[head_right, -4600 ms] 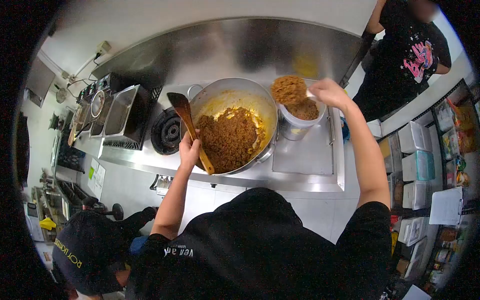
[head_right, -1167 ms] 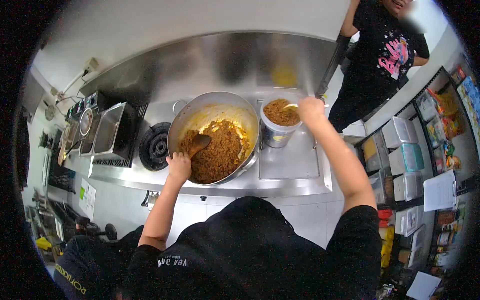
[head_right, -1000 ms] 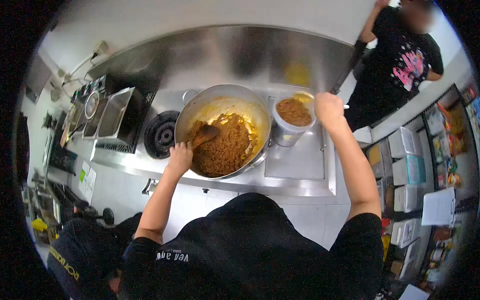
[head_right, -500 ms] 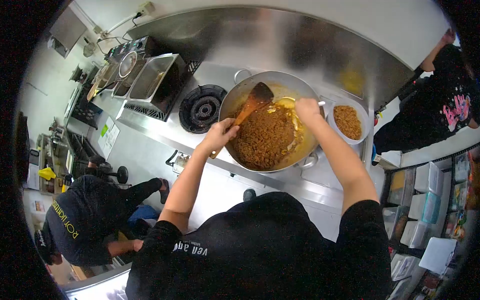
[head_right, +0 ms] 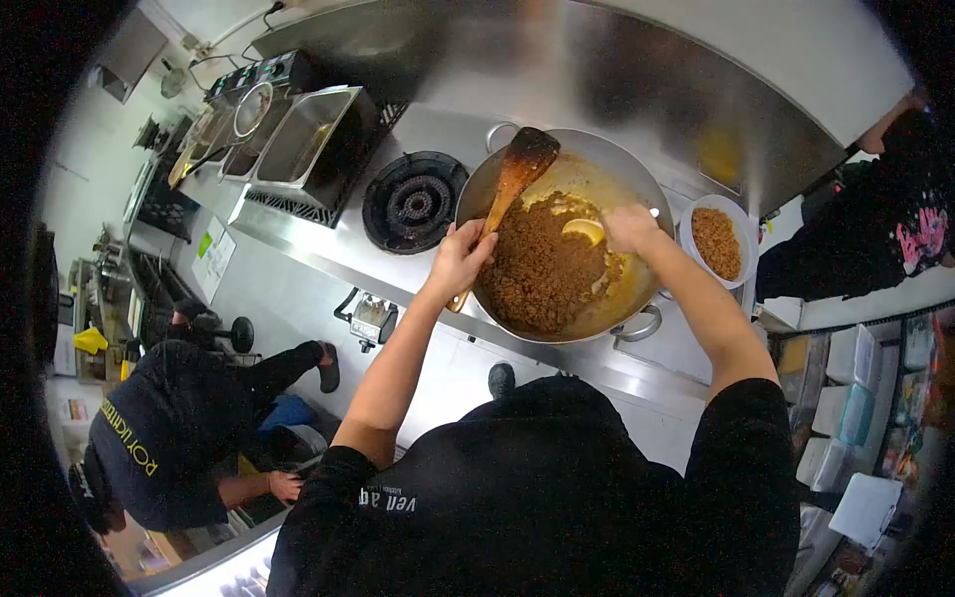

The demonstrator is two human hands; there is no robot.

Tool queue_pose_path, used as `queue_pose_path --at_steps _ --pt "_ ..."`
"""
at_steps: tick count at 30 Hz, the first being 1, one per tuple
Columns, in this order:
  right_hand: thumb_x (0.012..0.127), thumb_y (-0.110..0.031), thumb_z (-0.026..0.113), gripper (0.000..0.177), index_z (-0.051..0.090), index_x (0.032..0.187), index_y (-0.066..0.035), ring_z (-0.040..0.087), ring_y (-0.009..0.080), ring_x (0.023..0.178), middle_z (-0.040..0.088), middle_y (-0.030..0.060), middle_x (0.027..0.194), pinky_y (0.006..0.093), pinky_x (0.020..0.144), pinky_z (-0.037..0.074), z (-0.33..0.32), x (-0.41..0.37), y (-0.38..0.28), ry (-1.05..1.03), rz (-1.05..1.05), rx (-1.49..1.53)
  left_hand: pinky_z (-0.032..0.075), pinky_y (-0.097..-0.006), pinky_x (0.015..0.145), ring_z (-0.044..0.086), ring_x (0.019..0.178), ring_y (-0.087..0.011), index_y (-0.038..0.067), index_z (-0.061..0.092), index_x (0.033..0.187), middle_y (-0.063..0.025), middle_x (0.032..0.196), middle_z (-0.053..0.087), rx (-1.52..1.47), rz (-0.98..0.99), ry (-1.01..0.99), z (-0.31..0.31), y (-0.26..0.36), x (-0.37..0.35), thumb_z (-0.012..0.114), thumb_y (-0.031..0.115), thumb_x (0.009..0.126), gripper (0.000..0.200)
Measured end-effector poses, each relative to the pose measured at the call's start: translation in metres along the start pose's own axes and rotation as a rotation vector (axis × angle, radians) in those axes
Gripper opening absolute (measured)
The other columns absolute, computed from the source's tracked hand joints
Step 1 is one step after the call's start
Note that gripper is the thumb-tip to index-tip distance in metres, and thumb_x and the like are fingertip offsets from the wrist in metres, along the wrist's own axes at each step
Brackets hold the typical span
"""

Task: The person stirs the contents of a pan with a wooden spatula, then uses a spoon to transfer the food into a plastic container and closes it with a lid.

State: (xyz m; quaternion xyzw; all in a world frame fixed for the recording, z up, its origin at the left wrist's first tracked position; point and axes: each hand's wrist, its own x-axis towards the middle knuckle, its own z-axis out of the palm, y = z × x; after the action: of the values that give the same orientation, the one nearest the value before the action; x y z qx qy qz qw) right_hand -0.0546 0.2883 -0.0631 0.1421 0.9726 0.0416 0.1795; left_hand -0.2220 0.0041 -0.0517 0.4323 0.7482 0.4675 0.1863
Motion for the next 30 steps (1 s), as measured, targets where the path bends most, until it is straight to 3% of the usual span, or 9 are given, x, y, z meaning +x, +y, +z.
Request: queue_pose_path --at_steps 3,15,18,20,21,23,27,28,30 --pt "0.074 -0.022 0.058 0.022 0.069 0.085 -0.008 0.065 0.0334 0.082 0.068 0.0155 0.090 0.0424 0.073 0.051 -0.022 -0.016 -0.023 -0.164 -0.016 0.066 0.018 -0.0502 0.108 0.061 0.060 -0.0177 0.005 0.058 0.101 -0.0025 0.067 0.061 -0.034 0.018 0.041 0.002 0.001 0.002 0.057 0.023 0.090 0.022" --pt "0.071 -0.017 0.058 0.032 0.070 0.100 -0.009 0.065 0.0322 0.088 0.068 0.0170 0.094 0.0404 0.077 0.050 -0.005 -0.019 -0.051 -0.255 -0.061 0.511 0.021 -0.0439 0.109 0.062 0.060 -0.0159 0.003 0.060 0.103 -0.0021 0.068 0.063 -0.192 -0.075 0.095 0.009 -0.003 0.016 0.058 0.026 0.089 0.027" --pt "0.071 -0.016 0.058 0.030 0.070 0.098 -0.007 0.065 0.0302 0.086 0.068 0.0170 0.092 0.0387 0.076 0.050 -0.013 -0.025 -0.042 -0.255 -0.074 0.619 0.025 -0.0446 0.107 0.063 0.066 -0.0209 0.004 0.062 0.102 -0.0047 0.070 0.064 0.161 -0.009 0.084 0.008 0.000 0.016 0.059 0.028 0.088 0.029" --pt "0.072 -0.014 0.057 0.024 0.071 0.089 -0.004 0.066 0.0242 0.076 0.068 0.0148 0.082 0.0351 0.069 0.050 -0.011 -0.031 -0.035 -0.202 -0.099 0.740 0.046 -0.0243 0.067 0.056 0.059 -0.0091 0.001 0.061 0.108 -0.0019 0.063 0.061 0.252 0.094 0.113 0.009 -0.001 0.014 0.062 0.020 0.087 0.029" --pt "0.072 -0.014 0.057 0.024 0.071 0.089 -0.004 0.066 0.0242 0.076 0.068 0.0148 0.082 0.0351 0.069 0.050 -0.010 -0.033 -0.032 -0.198 -0.095 0.745 0.046 -0.0243 0.067 0.056 0.059 -0.0091 0.001 0.061 0.108 -0.0019 0.063 0.061 0.254 0.098 0.108 0.010 -0.002 0.014 0.062 0.020 0.087 0.029" --pt "0.076 -0.018 0.056 0.021 0.069 0.087 -0.005 0.062 0.0226 0.067 0.067 0.0137 0.074 0.0347 0.063 0.048 -0.012 -0.036 -0.024 -0.165 -0.071 0.766 0.029 -0.0451 0.105 0.059 0.063 -0.0234 0.007 0.063 0.108 -0.0053 0.068 0.063 0.063 -0.015 0.114 0.012 -0.003 0.014 0.061 0.029 0.085 0.031" --pt "0.078 -0.021 0.055 0.020 0.066 0.080 -0.003 0.059 0.0206 0.064 0.064 0.0122 0.069 0.0342 0.062 0.045 -0.032 -0.061 -0.009 -0.020 -0.052 0.706 0.034 -0.0404 0.101 0.059 0.066 -0.0193 0.006 0.056 0.121 -0.0056 0.071 0.061 0.034 0.040 0.109 0.007 -0.007 0.016 0.062 0.021 0.082 0.042" --pt "0.073 -0.017 0.054 0.019 0.058 0.066 0.000 0.049 0.0171 0.052 0.053 0.0093 0.056 0.0356 0.052 0.039 -0.037 -0.072 -0.010 0.103 -0.022 0.833 0.040 -0.0350 0.093 0.058 0.069 -0.0152 0.005 0.053 0.126 -0.0043 0.076 0.061 -0.056 0.027 0.052 0.006 -0.006 0.019 0.057 0.012 0.082 0.045" --pt "0.073 -0.018 0.055 0.021 0.057 0.064 0.000 0.048 0.0172 0.053 0.051 0.0093 0.055 0.0363 0.052 0.038 -0.043 -0.082 -0.003 0.114 0.026 0.848 0.042 -0.0319 0.087 0.058 0.071 -0.0136 0.005 0.053 0.127 -0.0032 0.079 0.061 -0.225 -0.037 -0.085 0.001 -0.005 0.020 0.055 0.008 0.082 0.045"
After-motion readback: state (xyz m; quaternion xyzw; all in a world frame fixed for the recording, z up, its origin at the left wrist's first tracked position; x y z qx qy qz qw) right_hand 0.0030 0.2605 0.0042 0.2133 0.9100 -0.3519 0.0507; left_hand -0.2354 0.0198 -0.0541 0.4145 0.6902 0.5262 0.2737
